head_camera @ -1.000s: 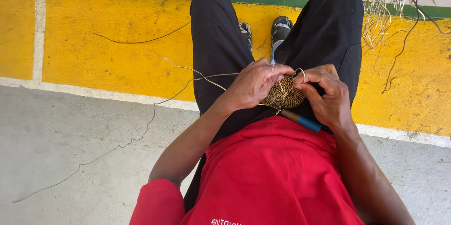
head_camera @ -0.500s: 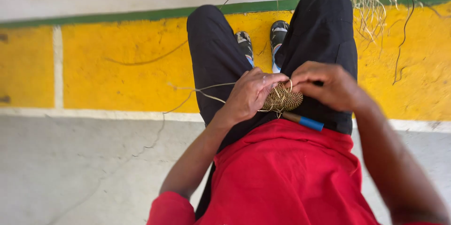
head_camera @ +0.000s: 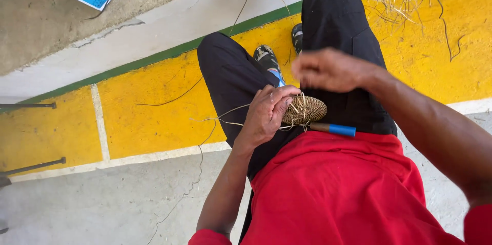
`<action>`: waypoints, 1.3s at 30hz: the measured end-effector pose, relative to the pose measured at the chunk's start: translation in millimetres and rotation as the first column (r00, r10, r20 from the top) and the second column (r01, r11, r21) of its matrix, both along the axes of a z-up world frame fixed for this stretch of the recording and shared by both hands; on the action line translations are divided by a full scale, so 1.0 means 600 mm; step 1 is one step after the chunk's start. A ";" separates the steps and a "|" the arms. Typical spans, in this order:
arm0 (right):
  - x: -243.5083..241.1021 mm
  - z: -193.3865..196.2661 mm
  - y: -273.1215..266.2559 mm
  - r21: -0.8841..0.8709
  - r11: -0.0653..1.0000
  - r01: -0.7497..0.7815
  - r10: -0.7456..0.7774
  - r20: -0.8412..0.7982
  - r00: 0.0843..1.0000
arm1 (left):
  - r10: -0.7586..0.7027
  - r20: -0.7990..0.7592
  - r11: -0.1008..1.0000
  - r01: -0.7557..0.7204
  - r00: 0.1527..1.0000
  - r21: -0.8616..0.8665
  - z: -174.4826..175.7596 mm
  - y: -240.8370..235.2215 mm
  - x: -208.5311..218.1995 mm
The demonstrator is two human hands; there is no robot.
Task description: Weaving bamboo strips into a circular base structure using a weaving tool.
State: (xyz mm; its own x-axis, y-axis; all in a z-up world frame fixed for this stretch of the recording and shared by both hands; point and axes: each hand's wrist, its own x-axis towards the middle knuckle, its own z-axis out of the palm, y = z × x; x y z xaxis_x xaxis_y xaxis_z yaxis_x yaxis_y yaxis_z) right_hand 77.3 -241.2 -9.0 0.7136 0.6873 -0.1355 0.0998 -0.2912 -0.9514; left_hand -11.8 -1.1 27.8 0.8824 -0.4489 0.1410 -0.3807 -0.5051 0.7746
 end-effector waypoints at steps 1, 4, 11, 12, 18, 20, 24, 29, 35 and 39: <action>0.004 -0.016 -0.005 0.084 0.986 0.147 -0.145 -0.027 0.989 | -0.030 0.008 0.999 0.030 1.000 -0.019 -0.006 0.000 -0.004; 0.034 -0.001 -0.046 0.120 0.947 0.298 -0.312 0.125 0.942 | 0.090 -0.037 0.996 -0.090 0.995 0.007 0.010 -0.008 -0.010; -0.030 0.062 0.009 -0.142 0.977 -0.162 0.168 0.034 0.985 | 0.087 -0.241 0.990 -0.110 0.967 -0.087 -0.002 -0.002 -0.007; -0.029 0.066 0.010 -0.207 0.961 -0.184 0.191 0.014 0.982 | 0.078 -0.141 0.994 -0.088 0.987 -0.065 -0.006 -0.002 -0.009; 0.008 0.005 -0.019 -0.104 0.993 0.049 -0.027 0.209 0.978 | 0.003 0.059 1.000 -0.001 0.998 -0.025 -0.017 -0.007 0.000; 0.010 0.017 -0.021 -0.013 0.973 0.229 -0.225 0.143 0.964 | 0.024 0.042 1.000 -0.024 0.999 0.002 -0.014 -0.008 -0.004; -0.036 0.046 -0.001 0.007 0.977 0.214 -0.211 0.198 0.957 | 0.018 -0.053 1.000 -0.019 0.998 -0.024 -0.013 0.001 0.018; -0.061 0.026 0.031 0.032 0.973 0.229 -0.198 0.630 0.751 | -0.013 -0.087 1.000 0.012 0.996 -0.013 -0.009 0.000 0.022; -0.034 0.021 0.045 0.017 0.979 0.202 -0.102 0.904 0.416 | -0.024 -0.029 0.998 0.022 0.999 -0.067 -0.025 -0.006 0.019; -0.051 0.022 0.051 0.007 0.948 0.317 -0.231 0.701 0.675 | 0.017 -0.129 0.997 -0.027 0.991 -0.077 -0.029 0.006 0.028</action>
State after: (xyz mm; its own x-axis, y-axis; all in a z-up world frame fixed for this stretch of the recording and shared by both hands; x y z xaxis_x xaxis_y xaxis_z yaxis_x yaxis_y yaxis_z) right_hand 47.0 -210.6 4.1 0.7901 0.4574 0.4081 0.6087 -0.5066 -0.6107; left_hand 4.9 2.4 10.2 0.9049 -0.4213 0.0601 -0.2653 -0.4480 0.8538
